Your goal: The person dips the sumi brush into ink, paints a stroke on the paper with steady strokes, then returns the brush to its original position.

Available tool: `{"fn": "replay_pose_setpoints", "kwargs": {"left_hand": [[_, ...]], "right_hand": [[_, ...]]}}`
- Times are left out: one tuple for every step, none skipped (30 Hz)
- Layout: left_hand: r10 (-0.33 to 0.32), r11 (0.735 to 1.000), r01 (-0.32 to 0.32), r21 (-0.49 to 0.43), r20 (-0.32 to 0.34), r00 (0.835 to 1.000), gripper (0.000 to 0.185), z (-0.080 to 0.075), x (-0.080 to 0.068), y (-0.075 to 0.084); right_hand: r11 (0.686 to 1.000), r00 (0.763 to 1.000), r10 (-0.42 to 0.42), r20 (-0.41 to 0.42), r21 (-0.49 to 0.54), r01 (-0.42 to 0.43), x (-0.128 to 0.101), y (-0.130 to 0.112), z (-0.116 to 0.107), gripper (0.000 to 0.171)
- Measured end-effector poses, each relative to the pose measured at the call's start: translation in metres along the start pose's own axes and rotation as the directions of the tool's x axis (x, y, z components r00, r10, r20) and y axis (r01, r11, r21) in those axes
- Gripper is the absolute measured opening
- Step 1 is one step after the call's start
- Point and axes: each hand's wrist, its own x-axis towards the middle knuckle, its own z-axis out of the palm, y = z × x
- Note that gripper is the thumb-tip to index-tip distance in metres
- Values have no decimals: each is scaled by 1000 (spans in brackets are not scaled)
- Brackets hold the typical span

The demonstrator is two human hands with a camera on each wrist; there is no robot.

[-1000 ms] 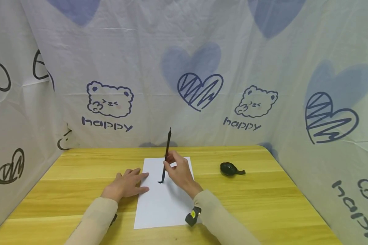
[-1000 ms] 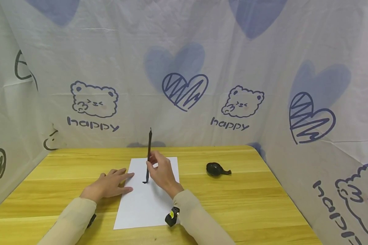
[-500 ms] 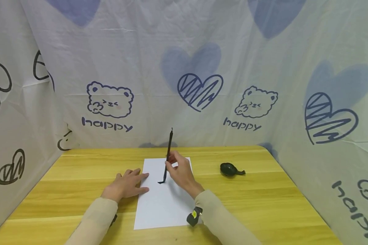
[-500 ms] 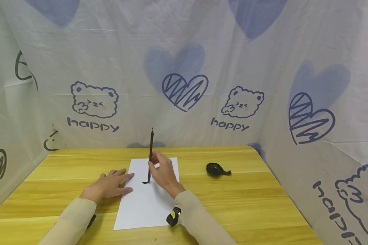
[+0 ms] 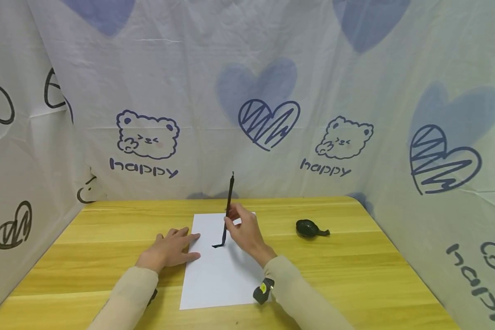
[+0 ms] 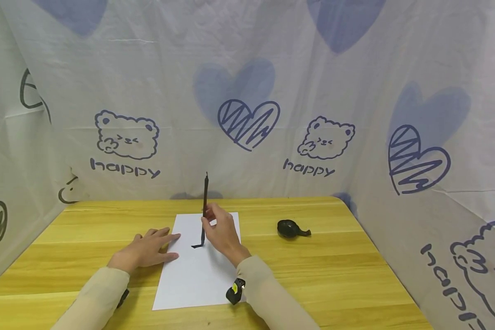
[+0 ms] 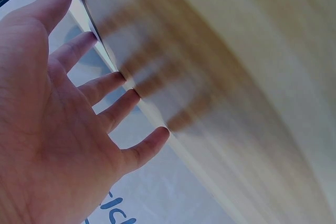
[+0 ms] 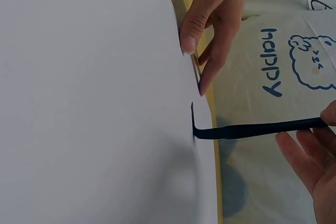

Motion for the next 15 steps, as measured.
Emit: {"fn": "replay_pose_setpoints", "kwargs": {"left_hand": [[0, 1000, 0, 0, 0, 1000, 70, 0, 0, 0], [-1, 1000, 1, -2, 0, 1000, 70, 0, 0, 0], [-2, 1000, 2, -4, 1, 1000, 70, 0, 0, 0], [-3, 1000, 3, -7, 2, 1000, 70, 0, 0, 0], [-3, 1000, 3, -8, 3, 1000, 70, 0, 0, 0], [-4, 1000, 4, -10, 4, 1000, 70, 0, 0, 0], [-6, 1000, 6, -11, 5, 1000, 70, 0, 0, 0], [-7, 1000, 7, -13, 6, 1000, 70, 0, 0, 0], [-7, 1000, 8, -14, 7, 1000, 69, 0, 0, 0], [-5, 1000, 5, -12, 7, 1000, 69, 0, 0, 0], [-4, 1000, 5, -11, 7, 1000, 69, 0, 1, 0], [-5, 1000, 5, -12, 6, 1000, 70, -1, 0, 0], [-4, 1000, 4, -12, 6, 1000, 70, -1, 0, 0], [-2, 1000, 2, -13, 5, 1000, 70, -1, 0, 0], [-1, 1000, 1, -13, 5, 1000, 70, -1, 0, 0]], "right_hand": [[1000, 1000, -3, 1, -4, 3, 0, 0, 0, 17], [1000, 1000, -3, 2, -6, 3, 0, 0, -1, 17], [1000, 1000, -5, 3, -7, 5, 0, 1, -1, 17], [1000, 1000, -7, 4, -9, 7, 0, 1, -2, 17], [1000, 1000, -7, 4, -11, 7, 0, 2, -2, 17], [1000, 1000, -10, 4, -13, 10, 0, 2, -2, 17], [1000, 1000, -11, 3, -16, 11, 0, 2, -3, 17], [1000, 1000, -10, 4, -20, 10, 0, 2, -3, 17], [1000, 1000, -11, 3, -23, 11, 0, 2, -3, 16], [1000, 1000, -11, 4, -28, 11, 0, 2, -4, 16], [999, 1000, -11, 5, -32, 11, 0, 2, -4, 16], [999, 1000, -10, 6, -34, 10, 0, 2, -5, 16], [999, 1000, -9, 7, -34, 9, 0, 2, -6, 16], [999, 1000, -8, 10, -36, 9, 1, 3, -6, 16], [999, 1000, -6, 10, -35, 7, 1, 3, -7, 16]]}}
